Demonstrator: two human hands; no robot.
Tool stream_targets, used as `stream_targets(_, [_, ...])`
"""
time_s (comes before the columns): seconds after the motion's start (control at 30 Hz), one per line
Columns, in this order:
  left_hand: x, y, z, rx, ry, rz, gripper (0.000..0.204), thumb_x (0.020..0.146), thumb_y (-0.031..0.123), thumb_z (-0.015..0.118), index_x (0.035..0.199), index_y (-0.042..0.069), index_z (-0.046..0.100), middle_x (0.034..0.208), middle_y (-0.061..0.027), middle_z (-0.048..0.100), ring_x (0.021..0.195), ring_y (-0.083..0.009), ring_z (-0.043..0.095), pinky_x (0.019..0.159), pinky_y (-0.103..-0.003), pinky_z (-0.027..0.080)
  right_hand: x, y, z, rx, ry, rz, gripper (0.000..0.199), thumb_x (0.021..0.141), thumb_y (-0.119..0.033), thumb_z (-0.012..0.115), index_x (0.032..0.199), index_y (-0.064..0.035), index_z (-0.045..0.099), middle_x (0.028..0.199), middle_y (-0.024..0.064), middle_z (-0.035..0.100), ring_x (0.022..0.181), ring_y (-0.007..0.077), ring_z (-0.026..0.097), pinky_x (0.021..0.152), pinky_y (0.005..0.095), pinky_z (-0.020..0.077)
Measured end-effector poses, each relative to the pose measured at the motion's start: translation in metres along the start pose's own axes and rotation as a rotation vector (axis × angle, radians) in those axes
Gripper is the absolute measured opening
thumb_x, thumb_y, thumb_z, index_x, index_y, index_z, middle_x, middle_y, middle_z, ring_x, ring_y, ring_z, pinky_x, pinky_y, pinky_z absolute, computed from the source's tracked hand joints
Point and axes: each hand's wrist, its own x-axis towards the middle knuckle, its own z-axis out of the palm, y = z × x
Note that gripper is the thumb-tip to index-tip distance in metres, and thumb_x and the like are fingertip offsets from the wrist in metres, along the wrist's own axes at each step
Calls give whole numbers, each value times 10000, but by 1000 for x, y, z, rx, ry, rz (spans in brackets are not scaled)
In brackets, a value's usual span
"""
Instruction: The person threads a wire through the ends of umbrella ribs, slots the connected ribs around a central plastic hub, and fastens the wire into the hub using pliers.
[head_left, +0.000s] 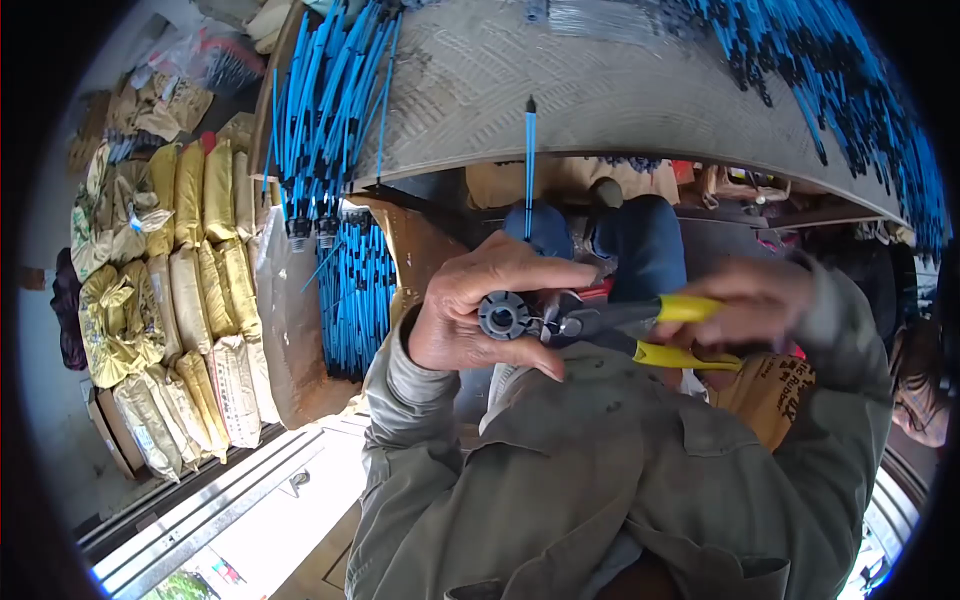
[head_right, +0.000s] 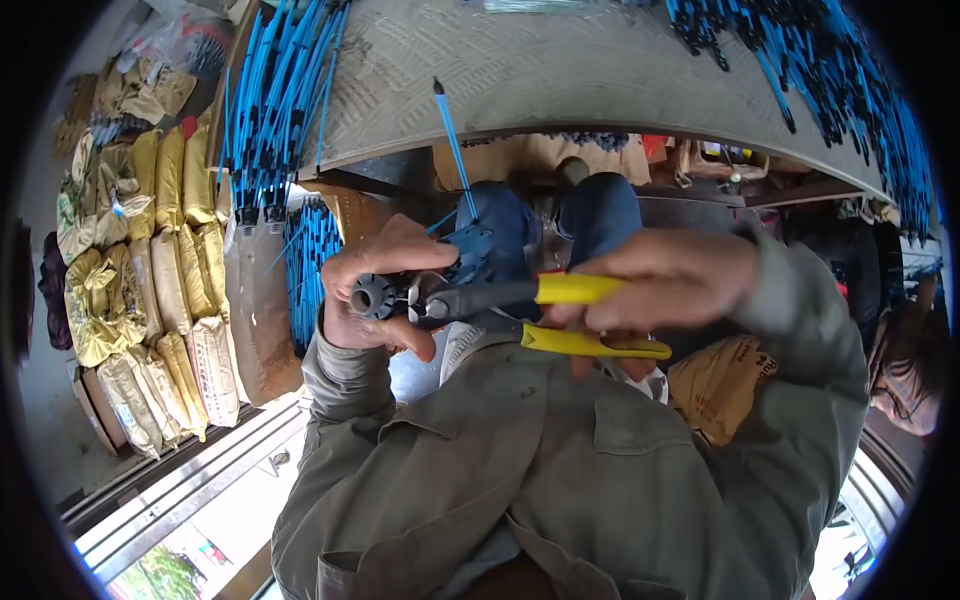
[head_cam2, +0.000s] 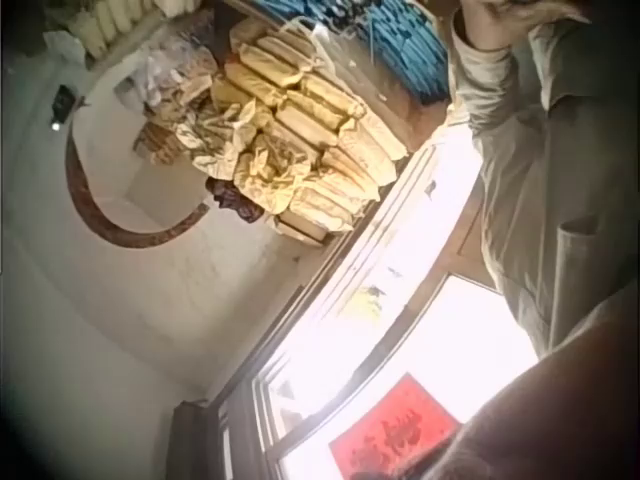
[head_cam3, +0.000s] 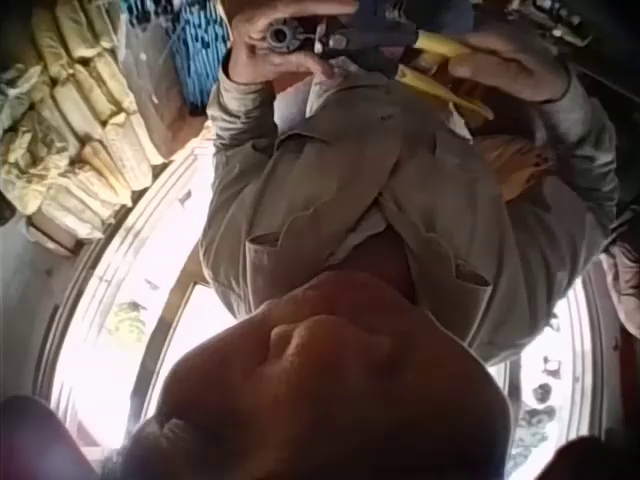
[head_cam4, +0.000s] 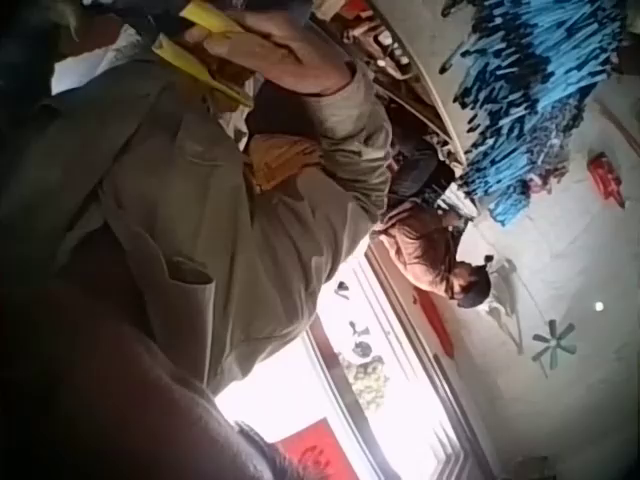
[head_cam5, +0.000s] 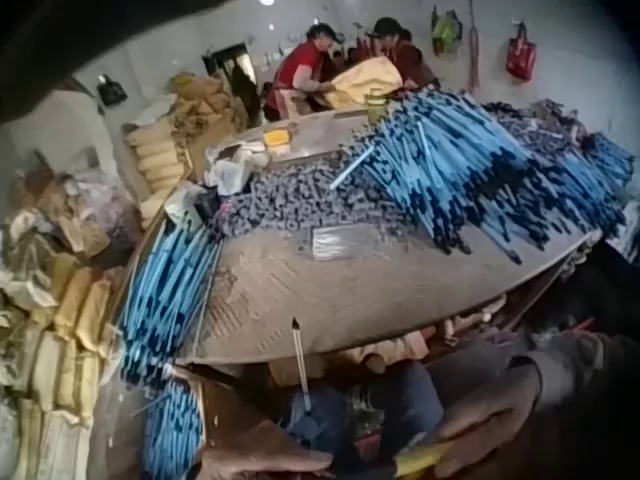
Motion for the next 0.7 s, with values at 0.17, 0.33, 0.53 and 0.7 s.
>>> stream_targets(0.17, [1, -12, 1, -50, 65, 27, 592, 479, 251, 842, 989, 38, 631, 939, -62, 645, 766, -184, 564, 728, -304, 407, 16, 22, -21, 982, -319, 313, 584, 659, -92, 702, 1204, -55, 493, 1071, 191, 525, 800, 301, 589, 613, 364, 496])
stream_targets(0.33, [-8, -8, 15, 15, 177, 42, 583, 501, 254, 837, 993, 38, 610, 930, -67, 643, 776, -193, 572, 730, -306, 415, 8, 9, 15, -365, 219, -131, 524, 611, -63, 691, 1120, -83, 567, 1025, 163, 528, 755, 288, 580, 587, 348, 483])
stream_targets(0.53, [-6, -5, 21, 121, 271, 1, 592, 502, 260, 840, 995, 36, 599, 900, -64, 642, 765, -193, 577, 721, -307, 426, 9, 12, 15, -684, 324, -84, 434, 553, -79, 703, 980, -69, 623, 985, 148, 519, 732, 265, 564, 615, 342, 468])
stream_targets(0.7, [-4, -6, 12, 100, 165, 41, 592, 495, 289, 844, 978, 30, 621, 872, -55, 642, 737, -174, 573, 677, -285, 439, 4, 7, -1, -423, 91, -7, 339, 609, -87, 710, 932, -33, 625, 922, 152, 545, 725, 230, 570, 653, 338, 461])
